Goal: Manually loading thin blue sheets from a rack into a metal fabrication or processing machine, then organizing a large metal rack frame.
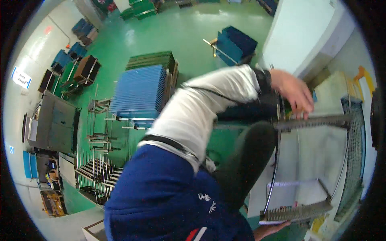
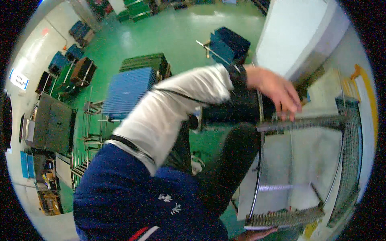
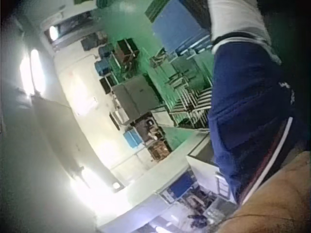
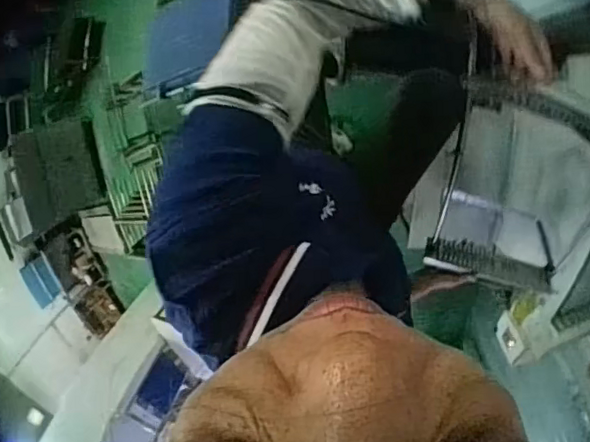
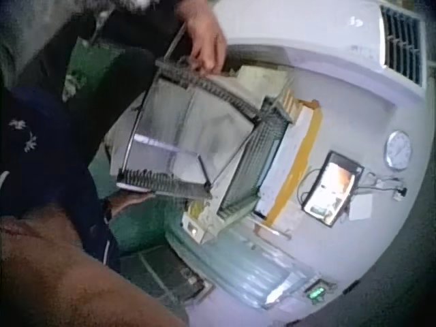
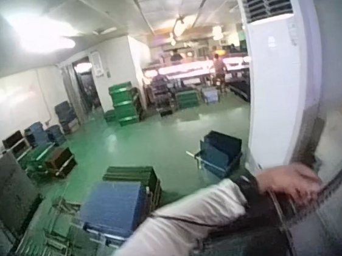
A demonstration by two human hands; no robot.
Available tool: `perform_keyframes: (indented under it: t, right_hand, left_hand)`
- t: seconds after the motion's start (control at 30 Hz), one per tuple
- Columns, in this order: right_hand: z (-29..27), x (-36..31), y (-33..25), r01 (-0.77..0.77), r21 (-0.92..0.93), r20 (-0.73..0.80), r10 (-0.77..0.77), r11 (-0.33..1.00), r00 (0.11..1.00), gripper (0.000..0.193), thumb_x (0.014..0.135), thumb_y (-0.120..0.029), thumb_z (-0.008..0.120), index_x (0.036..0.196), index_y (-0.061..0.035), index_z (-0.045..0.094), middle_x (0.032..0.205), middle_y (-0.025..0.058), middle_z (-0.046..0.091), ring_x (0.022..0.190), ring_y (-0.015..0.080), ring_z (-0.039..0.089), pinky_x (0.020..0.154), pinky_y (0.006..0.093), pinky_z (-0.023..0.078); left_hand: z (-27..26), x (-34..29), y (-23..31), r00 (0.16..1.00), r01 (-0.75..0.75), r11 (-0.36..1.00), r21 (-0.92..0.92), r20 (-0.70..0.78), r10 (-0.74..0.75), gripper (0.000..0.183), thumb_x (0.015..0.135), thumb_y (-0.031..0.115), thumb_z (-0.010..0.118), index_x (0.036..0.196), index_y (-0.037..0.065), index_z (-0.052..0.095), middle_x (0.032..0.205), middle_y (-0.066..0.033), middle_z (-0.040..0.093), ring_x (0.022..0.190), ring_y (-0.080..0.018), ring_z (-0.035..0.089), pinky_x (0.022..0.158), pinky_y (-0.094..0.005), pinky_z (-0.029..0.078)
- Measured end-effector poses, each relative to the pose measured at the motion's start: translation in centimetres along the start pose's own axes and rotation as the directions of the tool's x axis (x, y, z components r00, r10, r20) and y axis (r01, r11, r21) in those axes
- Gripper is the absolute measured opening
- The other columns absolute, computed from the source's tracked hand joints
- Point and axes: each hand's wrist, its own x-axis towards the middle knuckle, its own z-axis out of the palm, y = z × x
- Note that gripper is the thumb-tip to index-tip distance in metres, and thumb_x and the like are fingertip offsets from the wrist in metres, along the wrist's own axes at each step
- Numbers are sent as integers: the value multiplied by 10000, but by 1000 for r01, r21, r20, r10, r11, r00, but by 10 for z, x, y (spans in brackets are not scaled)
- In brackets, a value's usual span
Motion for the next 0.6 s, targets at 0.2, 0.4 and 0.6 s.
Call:
perform_keyframes:
  t: [0.2,0.4,0.6]
  right_hand:
    - [27,11,-41,160,92,250,-178,983,952,737,955,-603,246,1447,-56,276,1459,170,344,1294,333,395,1101,508,283]
    - [98,-16,-87,460,-60,349,-413,886,841,794,932,-641,255,1464,-51,237,1452,185,353,1293,327,399,1047,493,357]
    - [175,-57,-90,544,-111,383,-470,831,796,846,914,-680,217,1470,-43,223,1441,197,376,1287,325,416,1021,422,395]
  left_hand:
    - [24,-56,46,939,-197,978,70,-272,208,354,898,247,633,1130,-17,600,1005,-126,672,861,-199,648,775,-306,521]
    - [63,-95,88,637,-361,914,187,-666,388,157,830,123,641,917,-7,648,785,-87,658,673,-122,596,636,-220,472]
    - [81,-177,115,475,-483,861,161,-777,412,134,848,147,607,904,28,582,690,-26,540,554,-103,453,492,-240,355]
